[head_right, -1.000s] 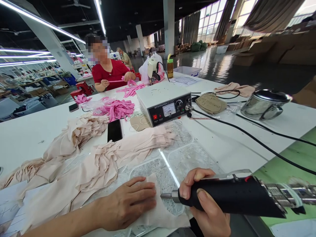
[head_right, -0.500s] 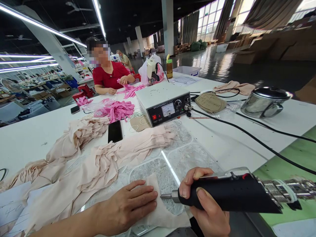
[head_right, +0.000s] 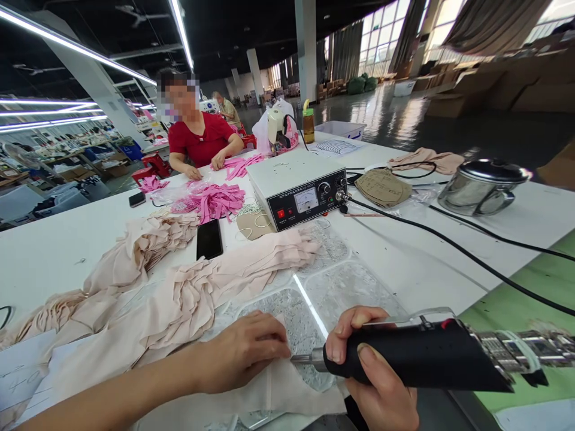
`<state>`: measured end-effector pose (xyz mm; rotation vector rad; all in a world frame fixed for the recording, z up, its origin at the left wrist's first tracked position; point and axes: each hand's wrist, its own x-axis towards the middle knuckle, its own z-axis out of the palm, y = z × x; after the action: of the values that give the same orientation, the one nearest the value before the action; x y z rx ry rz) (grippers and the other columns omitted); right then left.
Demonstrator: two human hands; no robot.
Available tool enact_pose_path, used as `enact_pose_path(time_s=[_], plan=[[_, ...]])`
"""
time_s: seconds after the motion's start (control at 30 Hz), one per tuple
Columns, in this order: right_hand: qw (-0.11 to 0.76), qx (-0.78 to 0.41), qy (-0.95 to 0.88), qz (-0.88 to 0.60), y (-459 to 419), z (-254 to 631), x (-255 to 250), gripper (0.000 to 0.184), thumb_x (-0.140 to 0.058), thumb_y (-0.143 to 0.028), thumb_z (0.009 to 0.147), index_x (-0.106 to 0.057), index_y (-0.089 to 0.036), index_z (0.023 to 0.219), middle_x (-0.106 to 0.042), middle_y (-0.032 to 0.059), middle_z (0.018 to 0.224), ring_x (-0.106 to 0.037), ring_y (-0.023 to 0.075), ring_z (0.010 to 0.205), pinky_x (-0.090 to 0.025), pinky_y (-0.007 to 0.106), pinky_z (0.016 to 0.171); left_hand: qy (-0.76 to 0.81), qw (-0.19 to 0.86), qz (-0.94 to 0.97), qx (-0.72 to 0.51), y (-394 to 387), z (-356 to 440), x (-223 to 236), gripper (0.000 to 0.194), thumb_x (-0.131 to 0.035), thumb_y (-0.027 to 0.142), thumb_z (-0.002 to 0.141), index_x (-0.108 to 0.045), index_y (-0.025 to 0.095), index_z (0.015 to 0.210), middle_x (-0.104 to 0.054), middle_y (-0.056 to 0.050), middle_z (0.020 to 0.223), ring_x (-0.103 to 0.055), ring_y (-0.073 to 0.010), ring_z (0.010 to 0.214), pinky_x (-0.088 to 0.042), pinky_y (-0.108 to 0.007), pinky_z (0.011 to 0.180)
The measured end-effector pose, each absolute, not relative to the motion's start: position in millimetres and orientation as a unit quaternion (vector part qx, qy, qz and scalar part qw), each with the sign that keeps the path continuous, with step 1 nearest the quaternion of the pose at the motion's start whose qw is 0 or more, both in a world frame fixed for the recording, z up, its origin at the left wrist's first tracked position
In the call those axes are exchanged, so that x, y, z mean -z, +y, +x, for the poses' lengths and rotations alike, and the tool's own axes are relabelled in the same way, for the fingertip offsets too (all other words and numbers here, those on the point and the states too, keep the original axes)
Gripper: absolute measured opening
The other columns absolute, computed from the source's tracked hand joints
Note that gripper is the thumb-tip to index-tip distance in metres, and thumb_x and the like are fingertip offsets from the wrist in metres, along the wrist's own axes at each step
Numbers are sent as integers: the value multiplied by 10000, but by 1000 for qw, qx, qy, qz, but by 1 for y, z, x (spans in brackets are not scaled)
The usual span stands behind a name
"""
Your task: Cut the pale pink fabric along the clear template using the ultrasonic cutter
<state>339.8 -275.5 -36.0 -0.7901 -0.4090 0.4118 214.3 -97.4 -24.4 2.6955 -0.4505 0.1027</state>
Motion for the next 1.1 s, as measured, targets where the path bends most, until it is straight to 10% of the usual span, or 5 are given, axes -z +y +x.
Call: enact_pose_path(time_s=[0.4,1.1], plan=[[889,-214,-195,-355,-274,339,38,102,-627,-299,777,-598,-212,822,-531,-10,690,-507,91,478,-471,237,465,-190,198,956,107,-91,253,9,112,-684,71,821,-670,179,848,-585,-13,883,-582,-116,760,-488,-192,756],[870,-231,-213,-381,-280,342,42,109,-630,-339,813,-596,-241,845,-511,-3,723,-490,108,496,-493,281,485,-163,95,970,153,-106,255,5,63,-587,107,852,-582,160,818,-607,-41,831,-584,-172,766,-486,-272,782]])
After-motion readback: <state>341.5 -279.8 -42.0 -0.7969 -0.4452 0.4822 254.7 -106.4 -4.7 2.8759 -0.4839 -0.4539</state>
